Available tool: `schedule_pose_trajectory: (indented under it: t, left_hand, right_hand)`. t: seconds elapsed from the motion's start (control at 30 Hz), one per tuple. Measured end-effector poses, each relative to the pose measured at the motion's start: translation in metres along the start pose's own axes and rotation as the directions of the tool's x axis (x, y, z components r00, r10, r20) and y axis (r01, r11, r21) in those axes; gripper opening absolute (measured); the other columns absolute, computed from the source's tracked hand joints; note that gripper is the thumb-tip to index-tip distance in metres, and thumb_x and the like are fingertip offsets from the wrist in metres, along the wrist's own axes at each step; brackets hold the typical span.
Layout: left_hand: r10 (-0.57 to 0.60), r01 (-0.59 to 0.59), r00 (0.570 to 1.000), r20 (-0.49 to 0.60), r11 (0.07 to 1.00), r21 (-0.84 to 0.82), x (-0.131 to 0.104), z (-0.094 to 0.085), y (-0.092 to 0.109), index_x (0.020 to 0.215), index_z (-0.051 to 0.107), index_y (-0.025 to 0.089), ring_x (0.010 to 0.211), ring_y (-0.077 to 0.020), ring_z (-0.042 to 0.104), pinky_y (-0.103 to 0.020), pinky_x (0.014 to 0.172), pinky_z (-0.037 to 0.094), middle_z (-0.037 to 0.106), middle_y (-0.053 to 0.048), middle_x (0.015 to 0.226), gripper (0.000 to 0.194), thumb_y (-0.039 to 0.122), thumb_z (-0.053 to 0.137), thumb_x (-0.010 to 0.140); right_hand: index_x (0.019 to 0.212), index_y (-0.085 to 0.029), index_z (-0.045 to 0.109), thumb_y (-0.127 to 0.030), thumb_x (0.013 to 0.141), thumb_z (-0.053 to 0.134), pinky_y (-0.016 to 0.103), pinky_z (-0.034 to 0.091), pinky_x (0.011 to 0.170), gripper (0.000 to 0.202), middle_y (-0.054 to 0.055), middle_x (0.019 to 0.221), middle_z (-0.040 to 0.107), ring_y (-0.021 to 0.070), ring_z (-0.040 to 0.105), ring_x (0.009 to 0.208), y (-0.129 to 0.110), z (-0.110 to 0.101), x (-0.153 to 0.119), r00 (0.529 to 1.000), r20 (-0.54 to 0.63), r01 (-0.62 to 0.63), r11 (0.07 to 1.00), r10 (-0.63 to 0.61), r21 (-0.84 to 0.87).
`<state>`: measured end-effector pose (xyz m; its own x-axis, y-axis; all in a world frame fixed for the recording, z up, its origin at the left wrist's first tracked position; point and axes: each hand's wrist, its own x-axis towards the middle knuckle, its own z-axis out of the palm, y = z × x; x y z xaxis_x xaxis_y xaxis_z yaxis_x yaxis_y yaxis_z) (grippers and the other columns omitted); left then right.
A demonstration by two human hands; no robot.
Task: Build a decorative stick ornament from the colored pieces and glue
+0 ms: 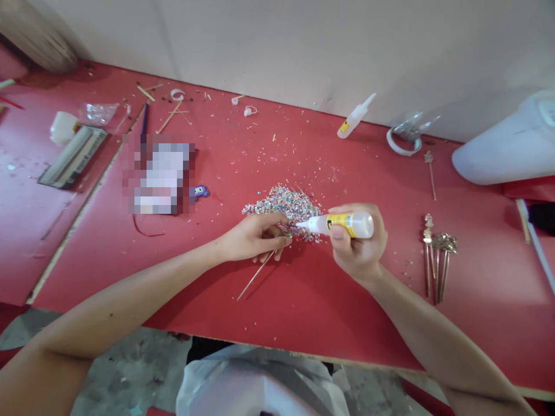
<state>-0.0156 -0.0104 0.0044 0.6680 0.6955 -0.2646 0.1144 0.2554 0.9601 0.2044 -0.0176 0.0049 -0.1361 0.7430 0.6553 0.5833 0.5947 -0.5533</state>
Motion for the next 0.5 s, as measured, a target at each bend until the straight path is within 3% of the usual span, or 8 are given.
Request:
schedule_pose_trajectory:
  t: [0.17,0.43,0.5]
  left_hand:
    - [0.009,-0.009,1.000,-0.011,1.000,-0.005,0.000,0.001,0.002,0.102,0.052,0.013,0.034,-0.0041,0.046,-0.012,0.031,0.038,0.060,0.005,0.056,0.015,0.022,0.054,0.090]
    - [0.012,-0.012,1.000,-0.022,1.000,-0.025,0.002,0.001,0.000,0.108,0.052,0.014,0.034,-0.0041,0.046,-0.012,0.031,0.038,0.060,0.005,0.057,0.021,0.024,0.055,0.090]
    - [0.013,-0.013,1.000,-0.022,1.000,-0.026,0.002,0.001,-0.001,0.108,0.051,0.014,0.034,-0.0042,0.047,-0.012,0.031,0.038,0.060,0.005,0.058,0.021,0.025,0.055,0.090]
  right_hand:
    - [0.101,-0.023,0.060,-0.035,0.087,0.065,0.029,0.056,0.060,0.019,0.003,0.081,0.071,0.0164,0.068,0.064,-0.011,-0.006,0.003,0.981,0.104,0.169,0.985,-0.164,-0.042]
    - [0.099,-0.020,0.061,-0.038,0.089,0.062,0.027,0.058,0.063,0.021,0.003,0.079,0.073,0.0152,0.070,0.064,-0.011,-0.008,0.004,0.973,0.113,0.212,0.973,-0.202,-0.094]
    - [0.096,-0.020,0.062,-0.041,0.087,0.063,0.028,0.057,0.061,0.023,0.002,0.077,0.072,0.0154,0.069,0.062,-0.010,-0.009,0.005,0.979,0.150,0.148,0.986,-0.135,-0.078]
